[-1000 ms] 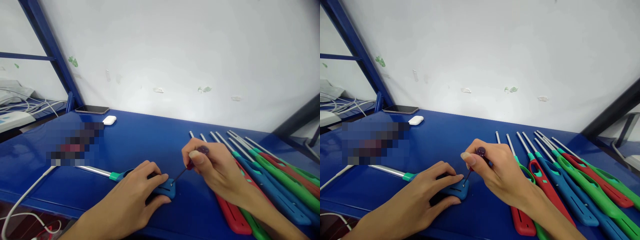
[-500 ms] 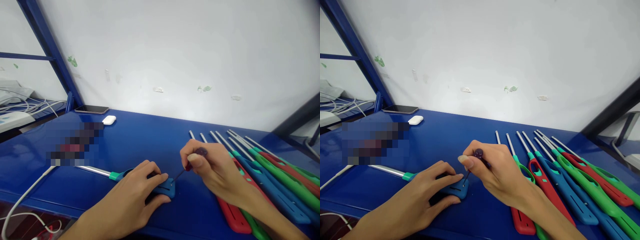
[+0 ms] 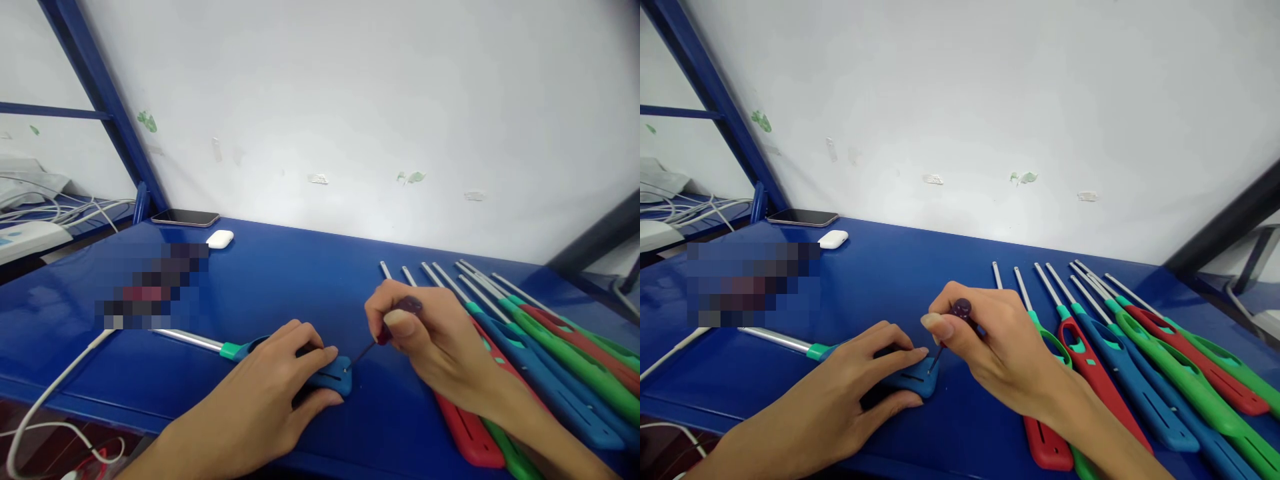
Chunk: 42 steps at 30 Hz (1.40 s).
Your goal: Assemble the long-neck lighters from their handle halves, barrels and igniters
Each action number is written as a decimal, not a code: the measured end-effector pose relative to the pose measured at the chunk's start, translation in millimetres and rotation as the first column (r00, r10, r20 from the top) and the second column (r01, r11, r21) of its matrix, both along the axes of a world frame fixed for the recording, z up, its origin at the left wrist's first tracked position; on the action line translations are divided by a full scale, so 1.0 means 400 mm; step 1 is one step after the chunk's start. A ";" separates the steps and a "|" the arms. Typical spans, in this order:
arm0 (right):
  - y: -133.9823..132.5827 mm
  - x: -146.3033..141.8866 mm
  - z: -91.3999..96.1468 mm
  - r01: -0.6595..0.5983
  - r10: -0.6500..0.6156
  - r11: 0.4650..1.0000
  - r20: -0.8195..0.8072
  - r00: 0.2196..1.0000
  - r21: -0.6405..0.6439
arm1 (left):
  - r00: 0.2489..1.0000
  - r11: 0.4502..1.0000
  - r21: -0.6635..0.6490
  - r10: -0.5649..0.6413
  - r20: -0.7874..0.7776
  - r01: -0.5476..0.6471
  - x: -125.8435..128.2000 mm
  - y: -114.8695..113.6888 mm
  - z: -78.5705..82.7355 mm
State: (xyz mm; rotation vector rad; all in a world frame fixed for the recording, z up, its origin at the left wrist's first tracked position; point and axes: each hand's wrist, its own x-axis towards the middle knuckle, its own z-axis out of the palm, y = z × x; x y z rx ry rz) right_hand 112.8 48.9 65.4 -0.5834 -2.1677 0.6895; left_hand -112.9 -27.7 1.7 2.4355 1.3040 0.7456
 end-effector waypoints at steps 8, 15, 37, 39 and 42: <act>-0.002 0.008 -0.006 -0.054 0.053 0.999 0.030 0.998 0.011 | 1.000 0.999 -0.041 -0.008 -0.003 0.007 -0.001 0.004 0.003; -0.015 0.009 -0.004 -0.168 0.170 0.985 0.097 0.981 -0.034 | 1.000 0.999 -0.032 -0.004 -0.004 0.004 0.005 -0.003 0.009; -0.003 0.005 -0.003 -0.083 0.087 0.996 0.093 0.992 -0.044 | 1.000 1.000 -0.030 0.006 -0.007 -0.006 0.001 0.004 0.004; -0.005 0.007 -0.001 -0.078 0.082 0.996 0.094 0.992 -0.049 | 1.000 1.000 -0.028 0.004 -0.010 -0.005 0.001 0.002 0.004; -0.009 0.009 0.000 -0.083 0.088 0.995 0.098 0.991 -0.049 | 1.000 1.000 -0.024 0.000 -0.009 -0.001 -0.001 0.000 0.001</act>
